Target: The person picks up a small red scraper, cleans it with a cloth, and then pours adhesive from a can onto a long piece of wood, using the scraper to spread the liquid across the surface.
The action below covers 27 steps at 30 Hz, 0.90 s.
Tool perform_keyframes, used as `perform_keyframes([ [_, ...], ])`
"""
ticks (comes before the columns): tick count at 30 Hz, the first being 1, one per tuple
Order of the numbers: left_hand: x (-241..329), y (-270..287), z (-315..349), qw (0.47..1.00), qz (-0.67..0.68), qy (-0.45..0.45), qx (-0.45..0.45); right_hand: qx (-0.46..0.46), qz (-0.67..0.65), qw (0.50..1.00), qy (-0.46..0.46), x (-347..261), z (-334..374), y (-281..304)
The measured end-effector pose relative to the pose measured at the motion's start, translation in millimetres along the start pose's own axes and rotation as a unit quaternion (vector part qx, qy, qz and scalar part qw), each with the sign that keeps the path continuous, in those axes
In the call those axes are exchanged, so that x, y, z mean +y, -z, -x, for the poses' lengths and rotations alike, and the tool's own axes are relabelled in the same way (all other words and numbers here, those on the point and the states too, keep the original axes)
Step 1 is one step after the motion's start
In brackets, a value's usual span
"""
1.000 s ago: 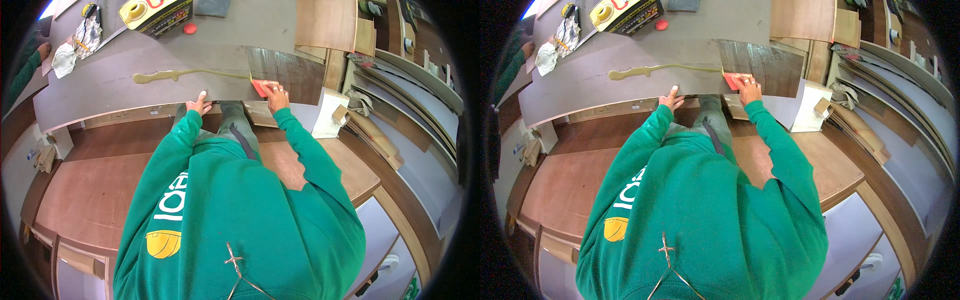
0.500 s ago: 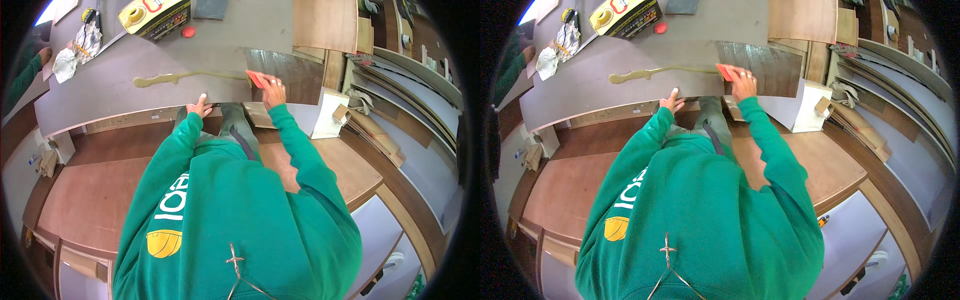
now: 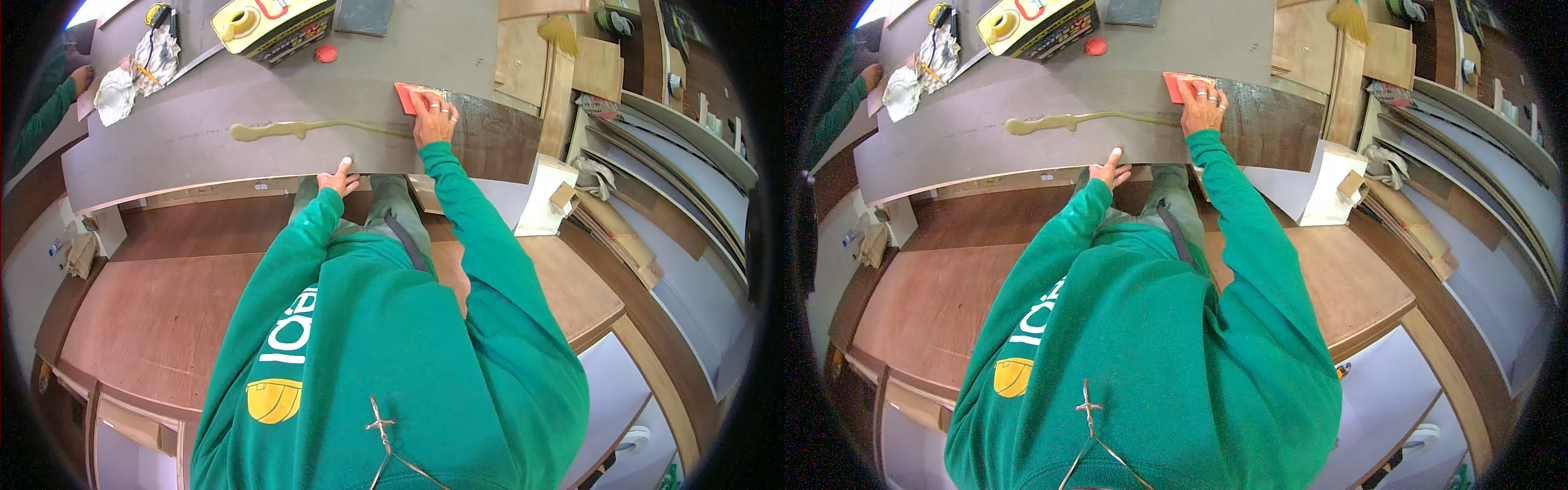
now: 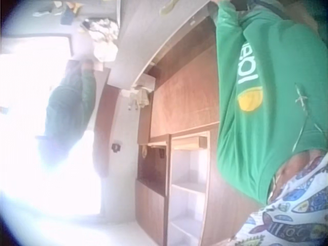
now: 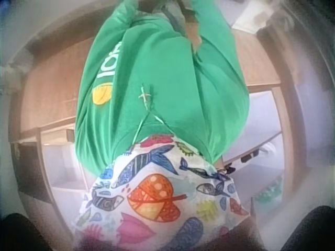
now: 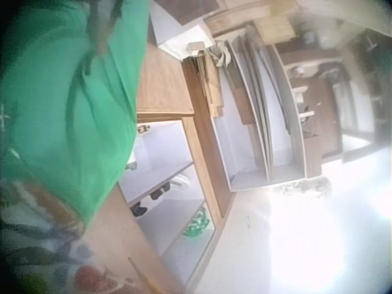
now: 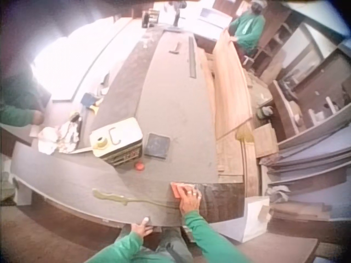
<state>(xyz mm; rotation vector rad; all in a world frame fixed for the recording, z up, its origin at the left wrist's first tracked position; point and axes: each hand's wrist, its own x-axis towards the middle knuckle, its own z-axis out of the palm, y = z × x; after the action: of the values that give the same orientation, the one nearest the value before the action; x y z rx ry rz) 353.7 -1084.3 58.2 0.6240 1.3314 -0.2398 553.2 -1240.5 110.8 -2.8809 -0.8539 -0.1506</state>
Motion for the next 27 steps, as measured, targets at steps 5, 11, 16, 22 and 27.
perform_keyframes([
  [5,-13,9,-21,0.999,0.028,0.0,-0.021,-0.006,0.018,0.999,0.035,3,3,3],
  [11,-11,6,-16,0.999,0.037,0.014,-0.013,0.005,-0.009,1.0,0.007,4,-2,5],
  [16,-8,6,-14,1.0,0.001,0.018,-0.019,0.004,0.003,1.0,0.003,2,-5,-3],
  [22,-8,5,-13,1.0,0.019,0.015,-0.01,0.003,0.009,1.0,0.005,0,-5,-8],
  [27,-11,10,-20,0.997,0.053,0.029,-0.043,-0.014,0.039,0.999,0.018,2,-3,-8],
])
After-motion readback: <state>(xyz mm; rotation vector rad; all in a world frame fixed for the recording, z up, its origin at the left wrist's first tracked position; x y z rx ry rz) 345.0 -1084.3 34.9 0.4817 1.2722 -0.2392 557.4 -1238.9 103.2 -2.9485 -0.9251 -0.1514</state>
